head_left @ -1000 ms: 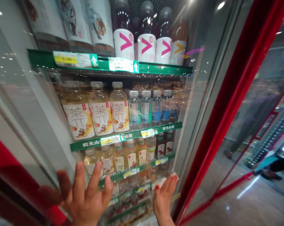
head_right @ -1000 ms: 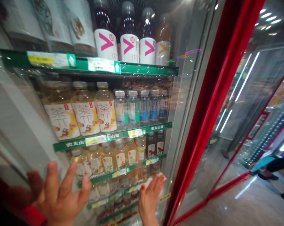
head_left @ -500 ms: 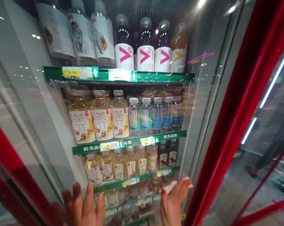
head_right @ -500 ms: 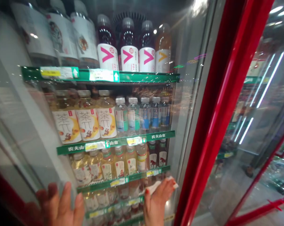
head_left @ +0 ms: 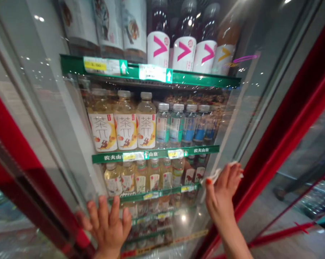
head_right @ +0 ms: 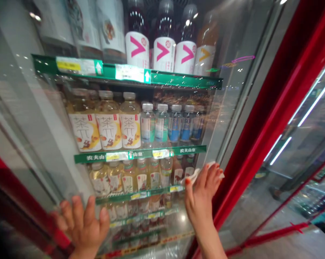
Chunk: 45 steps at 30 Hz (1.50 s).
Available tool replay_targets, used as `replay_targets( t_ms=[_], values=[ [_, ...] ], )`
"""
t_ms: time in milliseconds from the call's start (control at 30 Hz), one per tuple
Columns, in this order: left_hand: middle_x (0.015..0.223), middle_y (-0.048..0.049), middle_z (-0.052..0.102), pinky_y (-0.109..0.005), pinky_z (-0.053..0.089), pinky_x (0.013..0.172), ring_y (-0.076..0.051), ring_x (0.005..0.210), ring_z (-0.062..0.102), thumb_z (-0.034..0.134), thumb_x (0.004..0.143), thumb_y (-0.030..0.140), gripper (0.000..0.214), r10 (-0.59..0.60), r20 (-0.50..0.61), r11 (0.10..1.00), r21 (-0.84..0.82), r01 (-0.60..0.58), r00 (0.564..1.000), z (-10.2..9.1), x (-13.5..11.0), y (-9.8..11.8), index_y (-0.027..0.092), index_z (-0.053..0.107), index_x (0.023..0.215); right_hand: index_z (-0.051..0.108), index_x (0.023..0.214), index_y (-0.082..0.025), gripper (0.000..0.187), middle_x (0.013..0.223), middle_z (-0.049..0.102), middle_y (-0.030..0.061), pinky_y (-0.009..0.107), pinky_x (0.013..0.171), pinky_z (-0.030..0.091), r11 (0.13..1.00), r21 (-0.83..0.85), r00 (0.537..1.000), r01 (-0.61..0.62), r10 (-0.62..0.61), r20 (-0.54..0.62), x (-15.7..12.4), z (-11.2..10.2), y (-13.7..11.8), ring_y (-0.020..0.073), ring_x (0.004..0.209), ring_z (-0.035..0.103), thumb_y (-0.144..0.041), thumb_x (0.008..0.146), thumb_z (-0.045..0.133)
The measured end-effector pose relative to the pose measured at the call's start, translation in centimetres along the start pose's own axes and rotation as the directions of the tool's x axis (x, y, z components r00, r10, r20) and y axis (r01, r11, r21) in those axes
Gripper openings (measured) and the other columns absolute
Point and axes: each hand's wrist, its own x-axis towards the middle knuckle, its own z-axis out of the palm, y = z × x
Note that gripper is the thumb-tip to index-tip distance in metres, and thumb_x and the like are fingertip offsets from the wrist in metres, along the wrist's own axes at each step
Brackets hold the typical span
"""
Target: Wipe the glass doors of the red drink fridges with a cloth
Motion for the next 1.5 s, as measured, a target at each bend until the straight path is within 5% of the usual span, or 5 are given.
replay_targets(
  t_ms=[733, 967, 1167, 1367, 1500],
  values=[
    [0.185, -0.0105, 0.022, -0.061, 0.004, 0.144, -0.035, 0.174, 0.015, 0.072, 0.093, 0.015, 0.087, -0.001, -0.003, 1.000, 0.013, 0.001, 1.000, -0.4, 0.2, 0.2, 0.019, 0.034, 0.171, 0.032, 0.174, -0.036, 0.074, 0.186, 0.010, -0.0085, 0.052, 0.143, 0.000, 0.668, 0.020, 0.667, 0.744, -0.744, 0.017, -0.6, -0.2, -6.7, 0.0277, 0.174, 0.003, -0.043, 0.106, 0.059],
    [0.185, -0.0087, 0.022, -0.060, 0.005, 0.144, -0.033, 0.174, 0.016, 0.069, 0.095, 0.015, 0.085, -0.015, -0.025, 1.000, 0.017, 0.016, 1.000, -0.4, 0.7, 0.6, 0.020, 0.032, 0.172, -0.005, 0.178, -0.022, 0.087, 0.185, -0.012, 0.0134, 0.093, 0.126, 0.008, 0.991, 0.065, 0.987, 0.114, -0.106, -0.119, 6.0, -1.0, -4.2, 0.0456, 0.171, -0.013, -0.046, 0.111, 0.046],
    [0.185, -0.0087, 0.022, -0.060, 0.004, 0.144, -0.033, 0.175, 0.015, 0.070, 0.096, 0.015, 0.084, -0.016, -0.017, 1.000, -0.001, 0.016, 1.000, -0.5, 0.6, 0.4, 0.021, 0.034, 0.171, 0.035, 0.172, -0.039, 0.076, 0.184, 0.017, -0.0088, 0.054, 0.143, 0.002, 0.617, -0.038, 0.618, 0.786, -0.786, 0.019, 0.2, -0.2, -5.4, 0.0299, 0.175, 0.006, -0.045, 0.102, 0.065],
    [0.185, -0.0033, 0.024, -0.058, 0.004, 0.145, -0.029, 0.174, 0.017, 0.066, 0.100, 0.023, 0.078, -0.062, -0.030, 0.998, -0.031, 0.061, 0.998, -0.3, 0.3, 0.8, 0.025, 0.035, 0.171, -0.005, 0.177, -0.018, 0.090, 0.184, -0.019, 0.0115, 0.082, 0.133, 0.004, 0.971, -0.029, 0.968, 0.236, -0.238, -0.079, 7.1, -2.1, -4.7, 0.0404, 0.171, -0.018, -0.051, 0.111, 0.047],
    [0.185, -0.0023, 0.024, -0.058, 0.006, 0.144, -0.029, 0.174, 0.017, 0.065, 0.098, 0.022, 0.080, -0.094, -0.019, 0.995, -0.026, 0.094, 0.995, -0.3, 0.0, 0.7, 0.028, 0.034, 0.172, 0.027, 0.175, -0.033, 0.075, 0.186, 0.006, -0.0058, 0.062, 0.141, -0.003, 0.688, 0.033, 0.688, 0.725, -0.726, 0.025, 2.5, -0.6, -9.5, 0.0304, 0.175, -0.004, -0.039, 0.108, 0.058]
  ],
)
